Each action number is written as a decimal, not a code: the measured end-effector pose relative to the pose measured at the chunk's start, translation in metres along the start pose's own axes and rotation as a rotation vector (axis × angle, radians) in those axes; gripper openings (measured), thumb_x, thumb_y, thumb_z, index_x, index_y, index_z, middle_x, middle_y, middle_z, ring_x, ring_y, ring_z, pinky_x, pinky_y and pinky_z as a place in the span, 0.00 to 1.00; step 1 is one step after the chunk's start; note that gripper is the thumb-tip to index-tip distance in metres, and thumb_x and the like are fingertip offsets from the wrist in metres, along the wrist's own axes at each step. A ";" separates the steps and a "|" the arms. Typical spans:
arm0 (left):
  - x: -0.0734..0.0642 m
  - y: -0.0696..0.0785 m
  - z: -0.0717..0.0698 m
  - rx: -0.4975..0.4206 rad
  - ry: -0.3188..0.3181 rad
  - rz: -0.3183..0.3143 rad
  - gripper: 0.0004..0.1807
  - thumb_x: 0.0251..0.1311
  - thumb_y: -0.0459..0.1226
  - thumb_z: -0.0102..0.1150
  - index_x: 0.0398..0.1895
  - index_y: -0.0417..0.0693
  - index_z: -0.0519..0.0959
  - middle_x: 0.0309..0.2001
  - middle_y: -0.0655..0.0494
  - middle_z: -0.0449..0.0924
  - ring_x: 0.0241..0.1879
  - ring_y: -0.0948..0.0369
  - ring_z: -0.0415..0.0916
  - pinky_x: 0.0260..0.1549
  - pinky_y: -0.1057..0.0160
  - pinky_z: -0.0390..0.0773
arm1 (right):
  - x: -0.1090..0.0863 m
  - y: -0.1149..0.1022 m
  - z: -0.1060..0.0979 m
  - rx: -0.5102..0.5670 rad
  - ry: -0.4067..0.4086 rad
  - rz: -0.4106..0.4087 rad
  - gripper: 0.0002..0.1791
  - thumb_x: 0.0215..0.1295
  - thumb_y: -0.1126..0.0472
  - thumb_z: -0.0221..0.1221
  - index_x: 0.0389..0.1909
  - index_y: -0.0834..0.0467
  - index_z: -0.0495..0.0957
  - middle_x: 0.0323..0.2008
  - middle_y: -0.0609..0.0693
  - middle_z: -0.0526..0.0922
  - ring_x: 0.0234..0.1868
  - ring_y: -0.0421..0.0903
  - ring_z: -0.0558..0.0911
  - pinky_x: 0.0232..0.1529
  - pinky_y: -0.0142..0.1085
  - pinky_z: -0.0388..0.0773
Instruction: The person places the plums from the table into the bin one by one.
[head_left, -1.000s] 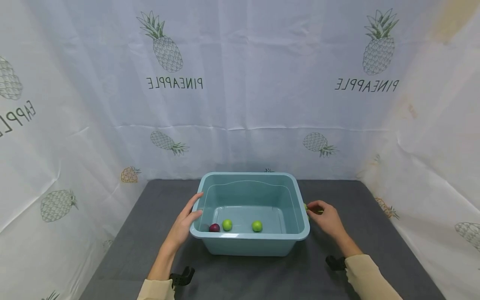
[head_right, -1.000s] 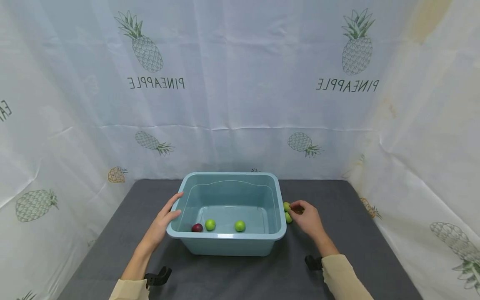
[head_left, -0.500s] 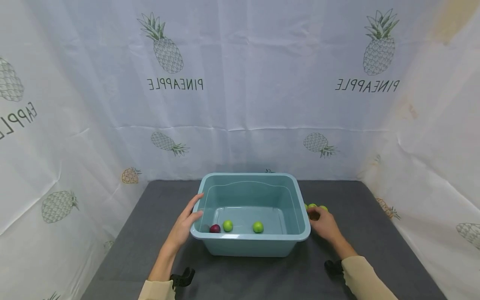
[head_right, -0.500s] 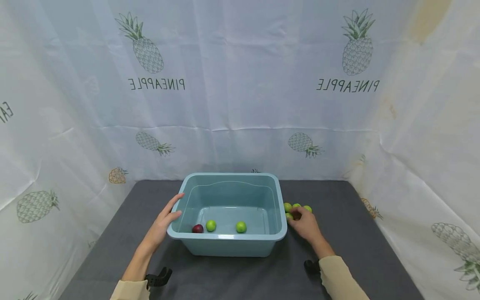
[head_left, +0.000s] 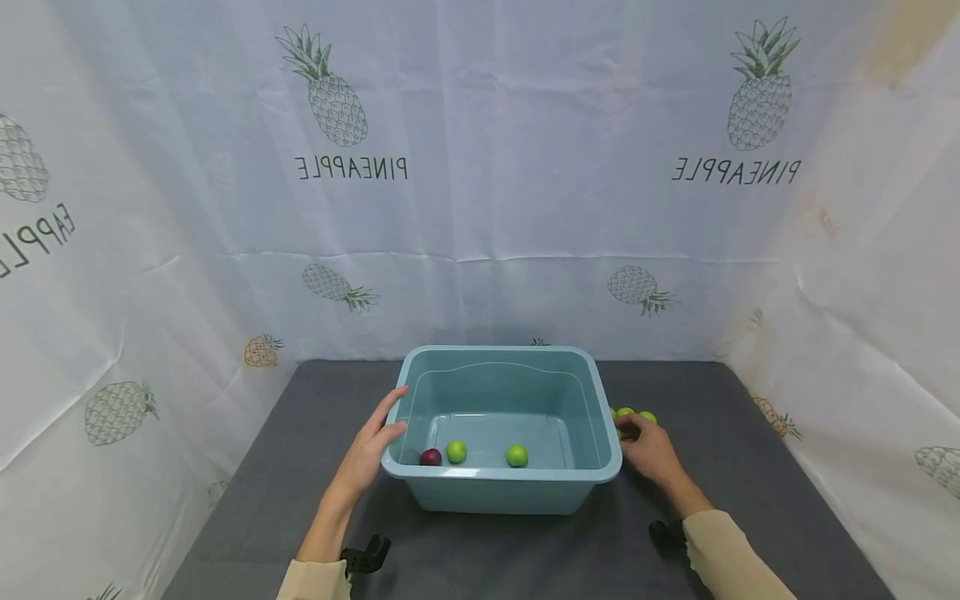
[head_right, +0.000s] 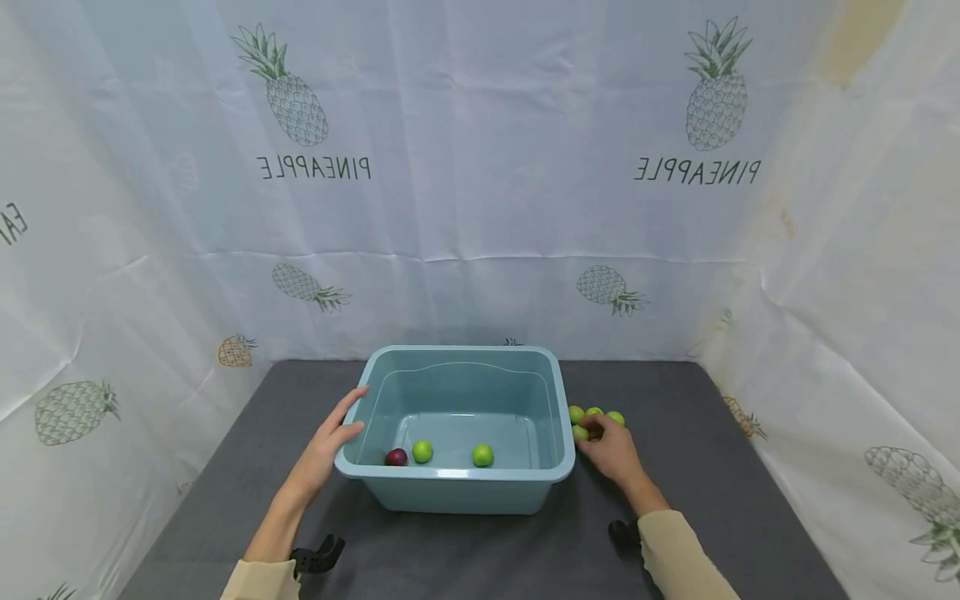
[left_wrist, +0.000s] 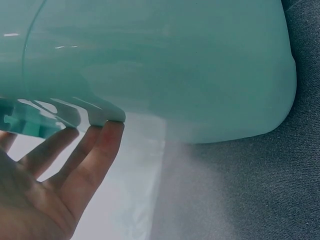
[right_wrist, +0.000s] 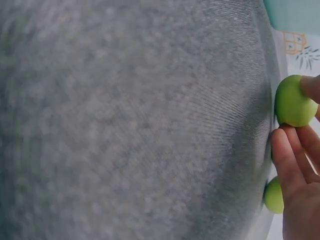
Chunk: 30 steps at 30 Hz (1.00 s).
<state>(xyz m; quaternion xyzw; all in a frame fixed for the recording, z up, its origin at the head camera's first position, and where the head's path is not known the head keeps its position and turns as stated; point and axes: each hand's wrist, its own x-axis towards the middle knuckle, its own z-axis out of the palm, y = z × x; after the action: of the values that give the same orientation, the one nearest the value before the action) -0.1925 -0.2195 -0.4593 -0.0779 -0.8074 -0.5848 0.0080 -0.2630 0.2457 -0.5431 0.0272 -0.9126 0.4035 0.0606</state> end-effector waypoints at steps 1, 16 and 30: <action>0.000 0.000 0.000 0.000 0.000 0.000 0.29 0.78 0.44 0.43 0.79 0.62 0.57 0.81 0.49 0.45 0.78 0.41 0.43 0.66 0.26 0.50 | -0.001 0.000 -0.001 0.007 0.000 -0.001 0.17 0.57 0.66 0.68 0.47 0.67 0.82 0.41 0.60 0.85 0.40 0.54 0.85 0.43 0.48 0.81; 0.000 0.000 0.000 0.002 0.004 0.004 0.29 0.77 0.42 0.43 0.79 0.60 0.58 0.81 0.47 0.45 0.77 0.40 0.46 0.65 0.27 0.54 | -0.008 -0.017 -0.024 0.064 0.012 -0.118 0.18 0.65 0.68 0.66 0.54 0.68 0.80 0.50 0.62 0.82 0.48 0.57 0.82 0.50 0.52 0.80; 0.000 0.002 0.000 0.004 0.008 -0.003 0.29 0.77 0.42 0.43 0.79 0.60 0.58 0.81 0.48 0.45 0.78 0.40 0.44 0.66 0.26 0.49 | -0.005 -0.033 -0.043 0.099 0.009 -0.103 0.18 0.67 0.62 0.66 0.55 0.65 0.80 0.51 0.61 0.82 0.52 0.59 0.82 0.48 0.44 0.81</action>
<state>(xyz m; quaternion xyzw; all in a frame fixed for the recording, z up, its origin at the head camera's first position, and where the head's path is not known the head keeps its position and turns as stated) -0.1917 -0.2188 -0.4575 -0.0743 -0.8086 -0.5835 0.0103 -0.2508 0.2551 -0.4912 0.0753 -0.8887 0.4444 0.0841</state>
